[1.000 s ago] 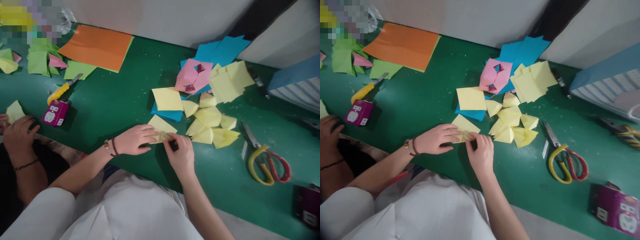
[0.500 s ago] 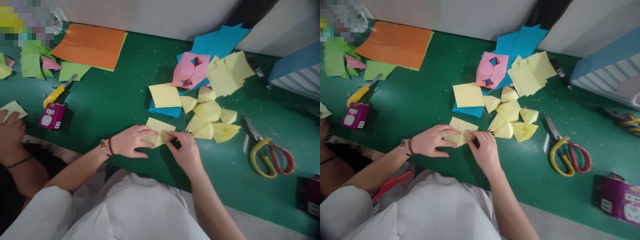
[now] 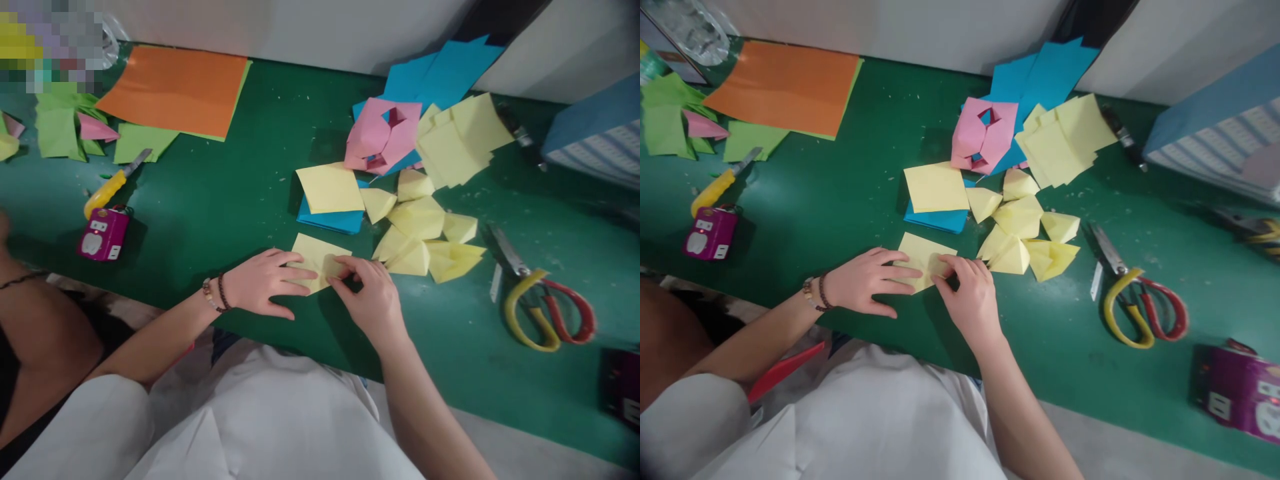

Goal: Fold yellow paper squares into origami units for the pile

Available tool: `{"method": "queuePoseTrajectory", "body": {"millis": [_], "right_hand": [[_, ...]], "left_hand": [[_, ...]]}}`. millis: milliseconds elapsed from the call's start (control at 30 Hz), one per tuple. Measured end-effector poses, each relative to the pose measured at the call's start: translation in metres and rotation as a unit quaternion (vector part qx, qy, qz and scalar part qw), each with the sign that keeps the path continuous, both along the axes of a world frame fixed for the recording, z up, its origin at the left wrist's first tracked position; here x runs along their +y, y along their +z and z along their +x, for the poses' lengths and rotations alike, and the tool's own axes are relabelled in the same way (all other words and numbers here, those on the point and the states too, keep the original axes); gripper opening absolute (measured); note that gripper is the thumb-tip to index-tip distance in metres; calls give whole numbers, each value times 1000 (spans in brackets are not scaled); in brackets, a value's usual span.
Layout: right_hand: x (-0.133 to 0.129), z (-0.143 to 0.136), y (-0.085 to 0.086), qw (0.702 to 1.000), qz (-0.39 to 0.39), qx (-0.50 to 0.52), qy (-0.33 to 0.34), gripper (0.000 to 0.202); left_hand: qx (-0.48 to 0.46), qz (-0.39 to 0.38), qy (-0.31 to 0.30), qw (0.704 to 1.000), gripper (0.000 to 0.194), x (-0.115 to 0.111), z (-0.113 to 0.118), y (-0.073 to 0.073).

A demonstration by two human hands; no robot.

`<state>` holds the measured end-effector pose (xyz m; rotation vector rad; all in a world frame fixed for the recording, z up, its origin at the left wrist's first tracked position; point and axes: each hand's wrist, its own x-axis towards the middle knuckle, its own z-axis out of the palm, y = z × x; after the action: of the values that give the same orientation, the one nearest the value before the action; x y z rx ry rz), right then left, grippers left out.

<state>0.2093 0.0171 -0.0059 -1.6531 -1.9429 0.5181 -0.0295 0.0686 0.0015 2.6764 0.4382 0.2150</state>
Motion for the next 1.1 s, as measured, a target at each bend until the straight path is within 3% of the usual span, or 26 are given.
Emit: {"method": "queuePoseTrajectory", "body": {"millis": [467,667,867,1100], "right_hand": [[0,1,-3,1000,16,0,-3,18],[-24,-2,13,999,33,4,-34,16],[-64,-20,22,970,-176,165,0,20],[-65,-24,22,968,-200,150,6,14]], "left_hand": [[3,13,3,1000,45,-1,0,-1],[3,6,7,1000,46,0,1,-1],[0,-4,-3,1000,47,1,1,-1],[3,-7,-1,1000,45,1,1,-2]]}}
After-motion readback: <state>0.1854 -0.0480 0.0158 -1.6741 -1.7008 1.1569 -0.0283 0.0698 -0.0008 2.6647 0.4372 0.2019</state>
